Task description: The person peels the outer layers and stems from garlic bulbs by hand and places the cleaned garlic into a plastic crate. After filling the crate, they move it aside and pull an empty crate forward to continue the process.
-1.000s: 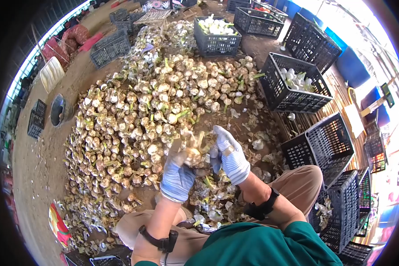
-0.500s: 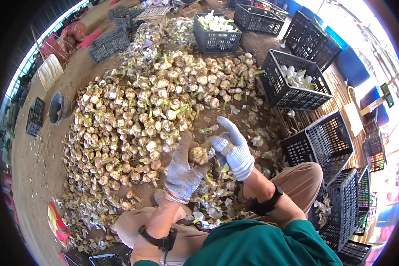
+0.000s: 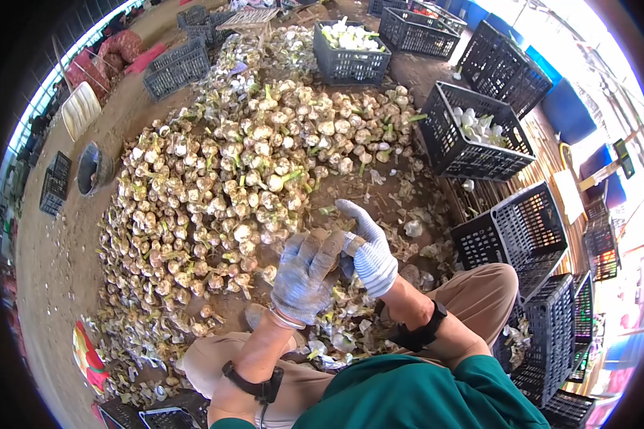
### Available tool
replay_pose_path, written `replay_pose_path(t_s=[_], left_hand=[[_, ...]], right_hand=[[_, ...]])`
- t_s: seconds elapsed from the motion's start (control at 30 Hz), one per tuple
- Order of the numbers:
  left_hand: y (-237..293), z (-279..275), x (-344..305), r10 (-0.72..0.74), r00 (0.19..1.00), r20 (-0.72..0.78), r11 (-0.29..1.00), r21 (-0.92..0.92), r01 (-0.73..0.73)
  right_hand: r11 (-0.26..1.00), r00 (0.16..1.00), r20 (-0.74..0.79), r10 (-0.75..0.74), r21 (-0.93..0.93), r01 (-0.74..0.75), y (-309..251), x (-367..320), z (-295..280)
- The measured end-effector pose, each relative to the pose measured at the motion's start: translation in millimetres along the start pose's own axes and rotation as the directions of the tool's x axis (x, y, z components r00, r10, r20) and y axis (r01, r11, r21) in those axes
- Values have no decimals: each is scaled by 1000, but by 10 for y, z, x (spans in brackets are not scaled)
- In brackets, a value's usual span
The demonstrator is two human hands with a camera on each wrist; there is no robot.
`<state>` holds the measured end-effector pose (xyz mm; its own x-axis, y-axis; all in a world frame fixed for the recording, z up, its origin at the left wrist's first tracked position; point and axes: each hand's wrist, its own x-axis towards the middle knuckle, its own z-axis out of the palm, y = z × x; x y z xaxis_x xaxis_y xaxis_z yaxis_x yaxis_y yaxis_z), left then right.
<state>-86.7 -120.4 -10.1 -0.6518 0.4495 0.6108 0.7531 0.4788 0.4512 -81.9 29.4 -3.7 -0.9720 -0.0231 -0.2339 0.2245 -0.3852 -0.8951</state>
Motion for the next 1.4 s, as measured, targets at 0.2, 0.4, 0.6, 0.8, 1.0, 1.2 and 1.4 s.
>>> replay_pose_path(t_s=[0.2,0.4,0.6,0.8,1.0,1.2,1.4], left_hand=[[-11,-22,20,110,992,62,985,126,-117],[22,31,10,15,1000,-15,995,-98,-16],[67,46,-47,-466,880,95,803,-373,465],[-131,43,-97,-544,708,451,-367,-886,283],[-182,38,-122,-554,643,530,-492,-831,261],[24,20,10,-670,657,346,60,-857,512],[-6,-84,17,-773,546,323,23,-846,533]], right_hand=[[998,997,74,16,-66,-11,-67,13,-86],[995,997,26,72,-75,-70,-102,-21,-88],[994,994,45,102,-29,-101,-93,-30,-144],[999,965,259,39,-29,-33,-204,-54,-153],[557,729,438,-527,-470,685,-37,62,-231],[985,987,139,85,136,-104,130,-4,-236],[957,970,240,-23,-276,91,65,6,-154]])
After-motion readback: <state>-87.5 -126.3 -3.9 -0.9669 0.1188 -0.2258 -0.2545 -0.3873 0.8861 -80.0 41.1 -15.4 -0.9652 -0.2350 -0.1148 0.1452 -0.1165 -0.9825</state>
